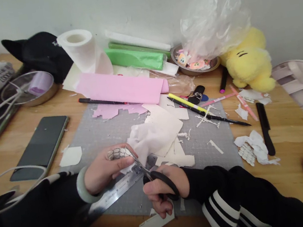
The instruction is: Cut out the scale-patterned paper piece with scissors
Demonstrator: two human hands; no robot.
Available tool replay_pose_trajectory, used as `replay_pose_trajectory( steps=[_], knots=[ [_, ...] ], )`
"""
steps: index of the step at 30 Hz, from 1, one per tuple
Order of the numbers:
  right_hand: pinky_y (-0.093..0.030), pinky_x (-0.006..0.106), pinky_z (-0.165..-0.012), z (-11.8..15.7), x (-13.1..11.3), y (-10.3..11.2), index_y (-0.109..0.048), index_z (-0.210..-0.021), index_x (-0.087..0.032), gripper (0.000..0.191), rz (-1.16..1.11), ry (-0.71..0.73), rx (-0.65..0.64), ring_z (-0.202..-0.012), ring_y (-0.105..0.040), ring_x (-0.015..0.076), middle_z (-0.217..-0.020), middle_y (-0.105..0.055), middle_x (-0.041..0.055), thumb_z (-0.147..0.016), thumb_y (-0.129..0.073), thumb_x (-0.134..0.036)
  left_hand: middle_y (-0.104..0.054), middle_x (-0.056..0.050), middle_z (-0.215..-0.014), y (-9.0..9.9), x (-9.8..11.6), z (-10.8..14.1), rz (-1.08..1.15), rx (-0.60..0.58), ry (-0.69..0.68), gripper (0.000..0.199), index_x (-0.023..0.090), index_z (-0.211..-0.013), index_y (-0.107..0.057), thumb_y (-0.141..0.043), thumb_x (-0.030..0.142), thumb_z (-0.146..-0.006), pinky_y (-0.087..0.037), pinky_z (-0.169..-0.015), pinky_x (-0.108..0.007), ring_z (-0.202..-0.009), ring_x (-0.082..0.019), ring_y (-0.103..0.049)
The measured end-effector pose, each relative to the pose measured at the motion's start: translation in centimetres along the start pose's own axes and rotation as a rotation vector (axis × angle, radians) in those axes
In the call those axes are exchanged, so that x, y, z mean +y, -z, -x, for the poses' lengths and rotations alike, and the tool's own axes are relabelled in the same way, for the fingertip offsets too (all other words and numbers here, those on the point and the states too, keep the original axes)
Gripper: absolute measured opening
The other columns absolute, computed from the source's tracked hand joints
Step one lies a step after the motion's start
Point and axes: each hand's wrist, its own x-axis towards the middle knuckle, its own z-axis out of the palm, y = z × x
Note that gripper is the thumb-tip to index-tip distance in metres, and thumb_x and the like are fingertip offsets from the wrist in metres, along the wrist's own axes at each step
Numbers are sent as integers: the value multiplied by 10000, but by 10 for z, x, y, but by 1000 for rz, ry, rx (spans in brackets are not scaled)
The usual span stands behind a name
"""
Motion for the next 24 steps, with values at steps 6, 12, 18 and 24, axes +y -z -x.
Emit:
replay_pose_trajectory(
  steps=[6,12,18,24],
  knots=[
    [-432,198,-435,-1,1,0,-439,-634,-129,548,-30,15,-11,-509,-534,108,-446,-431,-25,-693,-550,-662,-392,95,-368,-3,0,1,-15,-62,44,310,132,-611,-532,-734,366,-628,-168,-354,-195,-327,-25,-275],
    [-395,173,-353,-4,4,-3,-397,-595,-145,530,6,12,51,-437,-511,101,-394,-407,-36,-733,-523,-641,-361,93,-359,-1,-3,0,-16,-66,14,348,137,-565,-484,-710,382,-664,-151,-376,-204,-344,-26,-265],
    [-367,176,-308,-11,8,3,-370,-611,-163,544,-72,90,18,-378,-466,99,-365,-388,-46,-755,-448,-681,-353,80,-363,2,-6,-7,-10,-61,-105,383,148,-506,-437,-692,363,-695,-169,-412,-220,-365,-34,-276],
    [-386,206,-338,-17,8,9,-385,-605,-165,597,-96,132,-54,-431,-491,128,-386,-406,-19,-704,-401,-754,-360,84,-370,1,-8,-9,-90,-105,-152,390,161,-506,-417,-665,399,-691,-166,-417,-227,-366,-38,-265]
  ],
)
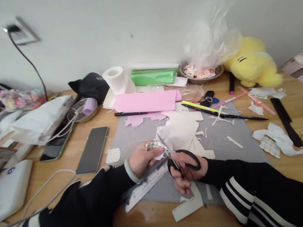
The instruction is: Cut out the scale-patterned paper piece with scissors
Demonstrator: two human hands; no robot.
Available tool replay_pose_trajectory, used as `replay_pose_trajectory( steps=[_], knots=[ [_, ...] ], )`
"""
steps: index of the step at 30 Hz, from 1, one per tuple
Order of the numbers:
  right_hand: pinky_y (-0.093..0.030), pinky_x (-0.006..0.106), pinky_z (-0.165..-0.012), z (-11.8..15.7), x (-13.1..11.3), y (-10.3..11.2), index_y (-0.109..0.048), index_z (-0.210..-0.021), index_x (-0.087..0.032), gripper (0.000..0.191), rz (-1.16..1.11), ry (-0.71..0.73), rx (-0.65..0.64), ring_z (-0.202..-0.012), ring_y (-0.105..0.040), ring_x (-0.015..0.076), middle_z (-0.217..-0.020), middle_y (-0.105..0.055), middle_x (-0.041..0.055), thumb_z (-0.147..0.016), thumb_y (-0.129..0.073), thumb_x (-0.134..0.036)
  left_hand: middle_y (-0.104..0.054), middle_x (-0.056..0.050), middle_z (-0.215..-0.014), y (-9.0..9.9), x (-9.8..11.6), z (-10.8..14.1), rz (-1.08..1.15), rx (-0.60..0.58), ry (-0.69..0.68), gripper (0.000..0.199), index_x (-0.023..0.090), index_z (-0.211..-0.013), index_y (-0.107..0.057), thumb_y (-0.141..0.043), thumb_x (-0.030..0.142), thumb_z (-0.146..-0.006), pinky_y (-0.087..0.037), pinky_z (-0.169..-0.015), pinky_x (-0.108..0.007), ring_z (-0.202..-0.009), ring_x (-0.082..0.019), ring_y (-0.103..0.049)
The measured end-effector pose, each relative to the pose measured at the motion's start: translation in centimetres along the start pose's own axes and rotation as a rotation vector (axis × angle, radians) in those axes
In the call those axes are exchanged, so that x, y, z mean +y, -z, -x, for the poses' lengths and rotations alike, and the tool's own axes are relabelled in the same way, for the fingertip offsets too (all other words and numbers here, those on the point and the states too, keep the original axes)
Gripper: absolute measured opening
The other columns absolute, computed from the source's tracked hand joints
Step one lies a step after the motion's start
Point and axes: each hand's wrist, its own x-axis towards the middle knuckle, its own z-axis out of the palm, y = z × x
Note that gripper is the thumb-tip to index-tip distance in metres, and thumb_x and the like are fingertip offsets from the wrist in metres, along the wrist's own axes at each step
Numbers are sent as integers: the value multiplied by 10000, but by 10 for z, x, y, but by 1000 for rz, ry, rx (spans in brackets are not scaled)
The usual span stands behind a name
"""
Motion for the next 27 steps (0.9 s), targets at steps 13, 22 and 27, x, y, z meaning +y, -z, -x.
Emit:
replay_pose_trajectory(
  steps=[13,22,27],
  knots=[
    [-274,145,-241,-6,4,1,-345,-554,-176,606,-76,264,-57,-322,-398,94,-319,-338,-38,-771,-310,-741,-388,86,-390,25,26,-1,-288,-42,-77,395,160,-546,-461,-690,478,-597,-193,-401,-215,-365,-46,-287],
    [-410,248,-471,-2,5,-10,-449,-729,-146,763,-31,237,-207,-542,-553,166,-532,-523,54,-687,-151,-847,-585,13,-646,43,39,4,-584,25,-20,494,144,-1157,-552,-564,408,-739,-367,-455,-233,-414,-78,-415],
    [-374,249,-613,10,-15,-14,-478,-794,-131,585,-32,386,-65,-615,-500,144,-574,-449,18,-799,-302,-688,-611,-89,-1154,77,62,14,-884,145,50,811,211,-1224,-539,-812,300,-465,-452,-809,-314,-924,-232,-595]
  ],
)
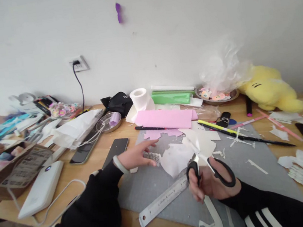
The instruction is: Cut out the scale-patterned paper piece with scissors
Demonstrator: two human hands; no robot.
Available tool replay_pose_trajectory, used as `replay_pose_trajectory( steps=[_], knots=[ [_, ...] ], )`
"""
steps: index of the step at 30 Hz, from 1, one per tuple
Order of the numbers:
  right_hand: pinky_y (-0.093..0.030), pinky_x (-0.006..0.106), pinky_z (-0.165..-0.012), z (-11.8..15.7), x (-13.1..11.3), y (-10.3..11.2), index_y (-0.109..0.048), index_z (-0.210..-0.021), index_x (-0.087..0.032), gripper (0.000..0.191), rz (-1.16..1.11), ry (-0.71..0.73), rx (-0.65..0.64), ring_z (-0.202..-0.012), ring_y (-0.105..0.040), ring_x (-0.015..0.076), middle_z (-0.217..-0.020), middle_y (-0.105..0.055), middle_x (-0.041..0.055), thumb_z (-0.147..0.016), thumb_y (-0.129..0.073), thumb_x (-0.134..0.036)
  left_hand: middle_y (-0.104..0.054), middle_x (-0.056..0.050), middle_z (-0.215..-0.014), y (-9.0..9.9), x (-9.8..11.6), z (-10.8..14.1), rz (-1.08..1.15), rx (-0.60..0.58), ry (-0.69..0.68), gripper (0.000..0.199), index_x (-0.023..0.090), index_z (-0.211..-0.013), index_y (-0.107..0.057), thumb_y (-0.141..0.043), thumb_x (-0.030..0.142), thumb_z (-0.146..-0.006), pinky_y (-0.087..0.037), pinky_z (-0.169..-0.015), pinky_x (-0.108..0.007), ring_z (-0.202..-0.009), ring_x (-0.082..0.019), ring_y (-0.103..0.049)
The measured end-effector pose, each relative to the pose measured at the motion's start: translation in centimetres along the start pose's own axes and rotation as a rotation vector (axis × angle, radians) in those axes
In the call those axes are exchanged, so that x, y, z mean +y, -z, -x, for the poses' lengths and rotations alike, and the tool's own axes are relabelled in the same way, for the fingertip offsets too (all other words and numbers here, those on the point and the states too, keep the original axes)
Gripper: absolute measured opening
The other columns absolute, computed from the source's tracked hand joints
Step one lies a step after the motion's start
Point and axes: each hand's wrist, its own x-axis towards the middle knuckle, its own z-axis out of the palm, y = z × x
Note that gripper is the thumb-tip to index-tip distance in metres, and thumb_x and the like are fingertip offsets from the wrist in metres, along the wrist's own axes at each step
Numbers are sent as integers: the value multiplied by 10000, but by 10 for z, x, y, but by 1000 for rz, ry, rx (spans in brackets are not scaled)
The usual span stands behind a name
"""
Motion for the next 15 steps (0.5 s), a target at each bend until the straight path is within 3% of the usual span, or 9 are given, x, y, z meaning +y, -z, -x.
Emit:
replay_pose_trajectory(
  steps=[2,4,6,8,15],
  knots=[
    [-360,250,-617,0,-4,2,-475,-805,-140,518,1,21,1,-623,-482,148,-579,-420,10,-820,-309,-631,-536,-58,-1295,18,-6,7,-193,107,112,695,257,-1215,-543,-761,357,-563,-391,-943,-300,-1111,-239,-531],
    [-352,252,-619,0,-3,4,-483,-826,-139,488,15,48,-11,-614,-459,145,-590,-414,12,-834,-306,-594,-408,-159,-1398,32,-14,13,-325,271,281,683,152,-1324,-416,-621,401,-721,-284,-1037,-393,-1276,-305,-373],
    [-344,249,-613,1,0,5,-490,-849,-136,471,26,77,-37,-602,-441,140,-599,-416,13,-846,-307,-570,-351,-289,-1389,38,-25,18,-436,392,490,795,21,-1382,-264,-573,398,-753,-253,-1025,-501,-1287,-398,-329],
    [-345,253,-621,1,2,4,-490,-842,-135,455,55,40,-32,-606,-440,140,-603,-419,15,-845,-331,-561,-407,-325,-1328,37,-36,19,-510,428,626,855,-35,-1388,-201,-568,399,-749,-285,-1004,-495,-1248,-415,-384],
    [-356,247,-599,3,7,5,-499,-846,-139,432,59,-3,-52,-576,-437,130,-611,-438,16,-837,-375,-553,-455,-288,-1293,25,-48,12,-674,440,678,816,-20,-1403,-159,-503,376,-777,-318,-987,-433,-1242,-376,-401]
  ],
)
